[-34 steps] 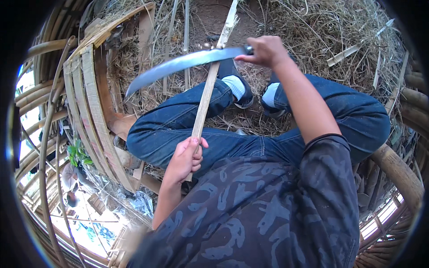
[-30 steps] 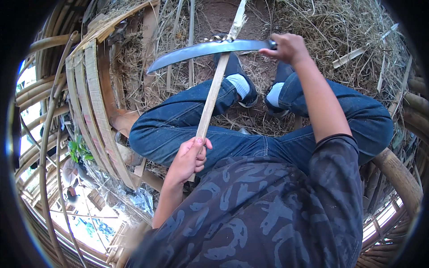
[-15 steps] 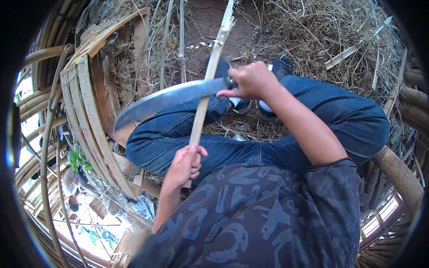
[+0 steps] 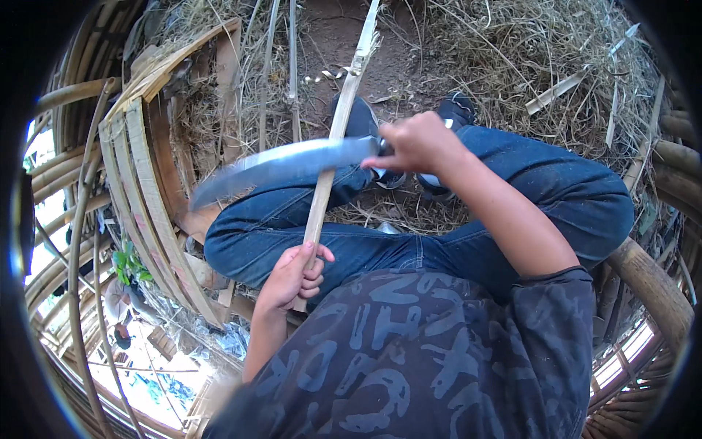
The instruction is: The person shaves a strip of bamboo with a machete. They hold the bamboo strip by hand and move the blade along the length of the material, removing shavings while sitting on the ground.
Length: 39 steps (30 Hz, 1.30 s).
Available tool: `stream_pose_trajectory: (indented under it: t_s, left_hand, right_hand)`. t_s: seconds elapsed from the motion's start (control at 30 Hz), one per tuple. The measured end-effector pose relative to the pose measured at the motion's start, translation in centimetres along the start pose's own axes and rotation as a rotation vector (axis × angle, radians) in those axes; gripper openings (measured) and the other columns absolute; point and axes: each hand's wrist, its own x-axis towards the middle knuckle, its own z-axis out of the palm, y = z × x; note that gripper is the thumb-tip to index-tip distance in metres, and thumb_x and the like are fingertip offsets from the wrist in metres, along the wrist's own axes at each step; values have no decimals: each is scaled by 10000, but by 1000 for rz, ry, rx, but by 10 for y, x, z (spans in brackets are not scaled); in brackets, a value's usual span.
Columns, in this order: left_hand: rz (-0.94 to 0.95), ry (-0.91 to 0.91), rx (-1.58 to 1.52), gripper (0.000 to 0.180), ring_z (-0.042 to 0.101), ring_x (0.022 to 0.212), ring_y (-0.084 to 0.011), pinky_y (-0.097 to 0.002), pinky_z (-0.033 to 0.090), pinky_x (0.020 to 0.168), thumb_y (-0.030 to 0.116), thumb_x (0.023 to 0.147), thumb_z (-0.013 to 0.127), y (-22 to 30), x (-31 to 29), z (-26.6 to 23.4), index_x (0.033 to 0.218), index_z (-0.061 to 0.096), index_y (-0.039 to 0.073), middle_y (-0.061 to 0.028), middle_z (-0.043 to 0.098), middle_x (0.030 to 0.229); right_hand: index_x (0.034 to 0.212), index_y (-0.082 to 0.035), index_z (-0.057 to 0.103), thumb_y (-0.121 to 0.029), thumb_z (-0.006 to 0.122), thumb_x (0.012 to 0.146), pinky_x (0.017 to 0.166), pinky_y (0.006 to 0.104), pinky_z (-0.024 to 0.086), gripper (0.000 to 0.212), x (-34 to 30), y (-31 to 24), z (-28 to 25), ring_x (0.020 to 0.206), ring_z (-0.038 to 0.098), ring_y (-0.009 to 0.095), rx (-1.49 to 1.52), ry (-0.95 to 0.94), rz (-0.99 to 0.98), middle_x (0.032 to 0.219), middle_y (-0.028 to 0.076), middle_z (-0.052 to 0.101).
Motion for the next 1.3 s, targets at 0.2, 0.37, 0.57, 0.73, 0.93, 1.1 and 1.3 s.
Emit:
stream_pose_trajectory:
  t_s: [0.2, 0.37, 0.57, 0.73, 0.93, 1.1, 1.3]
  left_hand:
    - [-52, -49, -25, 412, 198, 427, -20, -194, 166, 371, 407, 1006, 400, -24, -4, -18, 912, 505, 21, 79, 252, 568]
    - [-77, -109, -82, 429, 190, 419, -20, -199, 155, 362, 428, 1005, 390, -12, 17, -15, 882, 507, 33, 82, 251, 559]
    - [-244, -130, -159, 434, 188, 422, -22, -197, 134, 365, 454, 999, 390, -19, 14, -13, 828, 480, 65, 87, 255, 565]
    - [-166, -131, -79, 467, 185, 423, -25, -202, 125, 369, 480, 999, 365, -33, 29, 1, 699, 400, 123, 92, 251, 553]
    - [-242, -148, -78, 504, 172, 427, -24, -207, 116, 368, 511, 996, 344, -25, 33, -7, 646, 335, 149, 93, 237, 536]
    - [-228, -122, -50, 486, 177, 425, -24, -205, 122, 368, 494, 998, 360, -29, 30, 5, 655, 327, 150, 91, 239, 537]
    - [-224, -105, -103, 479, 197, 429, -29, -200, 136, 375, 482, 991, 396, -29, 40, 4, 648, 321, 157, 88, 249, 540]
  right_hand:
    - [740, -38, 613, -619, 665, 734, 525, 403, 506, 583, -2, 78, -13, 566, 635, 306, -72, 89, 241, 581, 147, 601]
    - [718, -40, 598, -606, 661, 753, 538, 415, 506, 571, -5, 49, -20, 554, 634, 306, -151, -4, 278, 583, 147, 605]
    - [690, -69, 565, -598, 690, 722, 502, 371, 493, 545, -5, 19, -10, 553, 624, 279, -71, -92, -195, 605, 100, 587]
    - [702, -62, 616, -643, 643, 744, 509, 386, 516, 583, -5, 95, -26, 532, 639, 277, -321, 113, 188, 576, 137, 615]
    - [673, -81, 601, -649, 647, 741, 462, 357, 496, 573, -2, 16, -14, 488, 625, 251, -128, -44, -162, 554, 84, 591]
    - [651, -51, 536, -596, 684, 728, 501, 396, 495, 570, -12, 82, -32, 542, 625, 297, -164, 19, 105, 599, 132, 606]
    - [628, -69, 567, -682, 600, 763, 481, 368, 508, 628, -14, 46, -15, 472, 620, 249, -183, -4, 121, 512, 110, 578]
